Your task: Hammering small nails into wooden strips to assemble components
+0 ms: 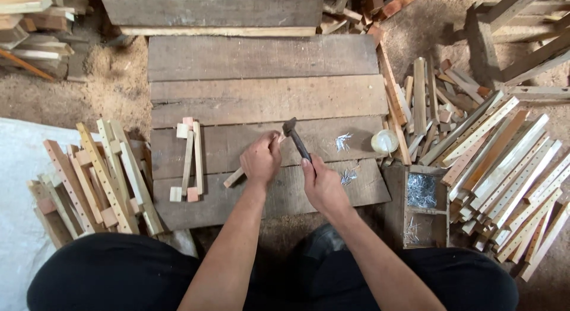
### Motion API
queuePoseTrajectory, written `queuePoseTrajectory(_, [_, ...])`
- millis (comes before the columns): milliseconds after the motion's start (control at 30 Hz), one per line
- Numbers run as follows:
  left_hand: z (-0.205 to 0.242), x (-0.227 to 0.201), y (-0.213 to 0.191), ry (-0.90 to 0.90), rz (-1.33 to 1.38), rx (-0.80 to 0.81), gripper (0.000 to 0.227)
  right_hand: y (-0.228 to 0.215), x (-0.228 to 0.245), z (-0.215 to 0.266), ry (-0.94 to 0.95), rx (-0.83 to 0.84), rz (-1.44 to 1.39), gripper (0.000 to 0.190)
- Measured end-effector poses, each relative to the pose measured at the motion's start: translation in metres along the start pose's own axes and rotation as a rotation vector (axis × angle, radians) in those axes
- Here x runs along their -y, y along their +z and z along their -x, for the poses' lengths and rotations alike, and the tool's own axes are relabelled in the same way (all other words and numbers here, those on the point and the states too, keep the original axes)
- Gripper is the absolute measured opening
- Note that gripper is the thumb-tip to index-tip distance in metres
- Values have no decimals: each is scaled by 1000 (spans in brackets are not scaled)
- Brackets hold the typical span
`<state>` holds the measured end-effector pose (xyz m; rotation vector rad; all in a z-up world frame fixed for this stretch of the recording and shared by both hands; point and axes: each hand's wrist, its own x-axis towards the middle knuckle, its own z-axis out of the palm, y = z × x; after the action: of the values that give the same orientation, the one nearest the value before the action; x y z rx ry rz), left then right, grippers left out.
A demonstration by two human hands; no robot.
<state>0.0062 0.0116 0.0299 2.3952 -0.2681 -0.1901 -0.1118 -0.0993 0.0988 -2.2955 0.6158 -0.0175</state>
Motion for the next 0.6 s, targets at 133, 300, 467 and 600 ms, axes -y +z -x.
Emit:
queuePoseTrajectory(133, [1, 6, -1, -41, 40, 40, 29, -9, 21, 10, 6, -16, -4, 38])
queuePoseTrajectory(300, [1, -4, -4, -49, 66, 17, 29, -8, 24, 12, 17, -79, -73, 33])
queuePoseTrajectory(467, [0, 1, -1, -52, 43, 25, 28, 2, 22, 14, -30, -82, -56, 36])
queuePoseTrajectory(600, [-2, -2, -6, -111, 42, 103, 32, 4, 10, 0, 108, 78, 37, 40])
